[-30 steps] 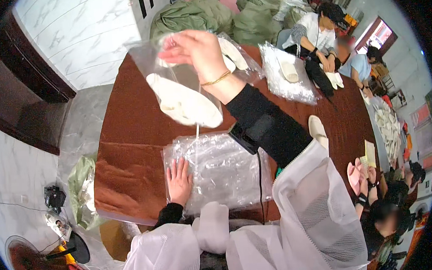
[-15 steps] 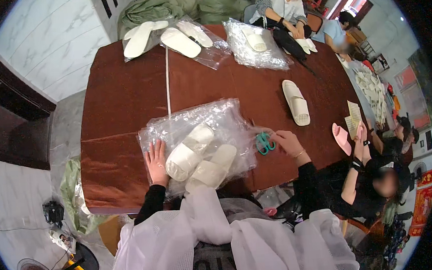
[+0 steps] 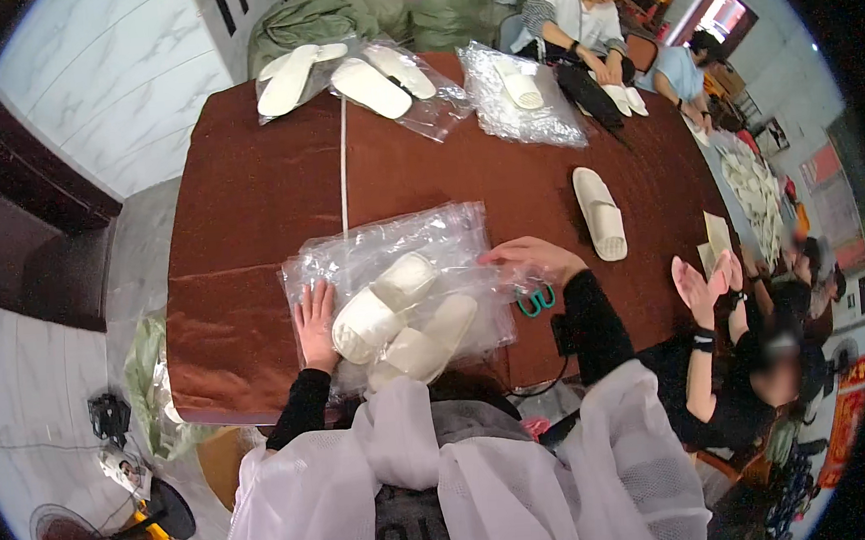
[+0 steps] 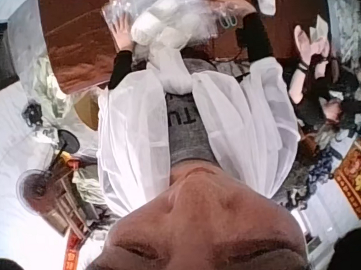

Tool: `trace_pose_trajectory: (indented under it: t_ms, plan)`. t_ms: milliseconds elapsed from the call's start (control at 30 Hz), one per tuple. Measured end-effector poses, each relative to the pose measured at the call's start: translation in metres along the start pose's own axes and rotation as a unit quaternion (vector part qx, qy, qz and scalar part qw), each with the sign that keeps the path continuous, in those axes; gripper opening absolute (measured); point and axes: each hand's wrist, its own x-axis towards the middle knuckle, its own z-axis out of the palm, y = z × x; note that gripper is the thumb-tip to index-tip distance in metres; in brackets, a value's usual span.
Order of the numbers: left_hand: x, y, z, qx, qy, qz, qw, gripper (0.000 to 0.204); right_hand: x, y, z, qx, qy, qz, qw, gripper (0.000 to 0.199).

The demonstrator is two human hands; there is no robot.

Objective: Packing slippers into plastic bags and trimming excess plastic with scissors.

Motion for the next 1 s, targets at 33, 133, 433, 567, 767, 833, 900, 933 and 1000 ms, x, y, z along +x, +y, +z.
trace_pose_trajectory:
  t_ms: [33, 133, 433, 567, 767, 833, 900, 933, 1000]
  plan:
    - [-0.002, -0.001, 0.000, 0.000, 0.000, -0.006, 1.000, 0.063, -0.004, 0.003, 0.003, -0.002, -0.005, 0.002, 1.000, 0.028]
    - [0.001, 0.002, -0.003, -0.020, 0.016, -0.004, 1.000, 0.057, -0.011, 0.025, 0.002, 0.020, 0.037, 0.014, 0.999, 0.035]
    - [0.004, 0.003, -0.007, -0.141, 0.021, -0.033, 0.989, 0.057, -0.004, 0.056, 0.000, -0.178, 0.150, 0.125, 0.964, 0.035]
    - [0.002, -0.025, -0.004, -0.217, 0.021, -0.027, 0.975, 0.054, 0.008, 0.059, 0.025, -0.305, 0.086, 0.016, 0.948, 0.032]
    - [0.007, 0.020, -0.063, 0.019, 0.062, 0.090, 0.994, 0.036, -0.010, 0.110, 0.026, -0.202, 0.353, 0.047, 0.912, 0.046]
    - [0.000, 0.036, -0.080, -0.136, 0.135, -0.005, 0.981, 0.027, -0.016, 0.118, 0.027, -0.151, 0.346, 0.069, 0.924, 0.056]
    - [-0.010, 0.039, -0.072, -0.141, 0.177, -0.022, 0.974, 0.027, -0.017, 0.125, 0.025, -0.130, 0.350, 0.047, 0.926, 0.053]
    - [-0.017, 0.035, -0.057, -0.178, 0.131, -0.084, 0.972, 0.028, -0.016, 0.126, 0.026, -0.113, 0.350, 0.023, 0.930, 0.050]
    - [-0.027, 0.022, -0.029, -0.225, 0.083, -0.136, 0.961, 0.029, -0.013, 0.110, 0.033, -0.092, 0.328, 0.028, 0.940, 0.045]
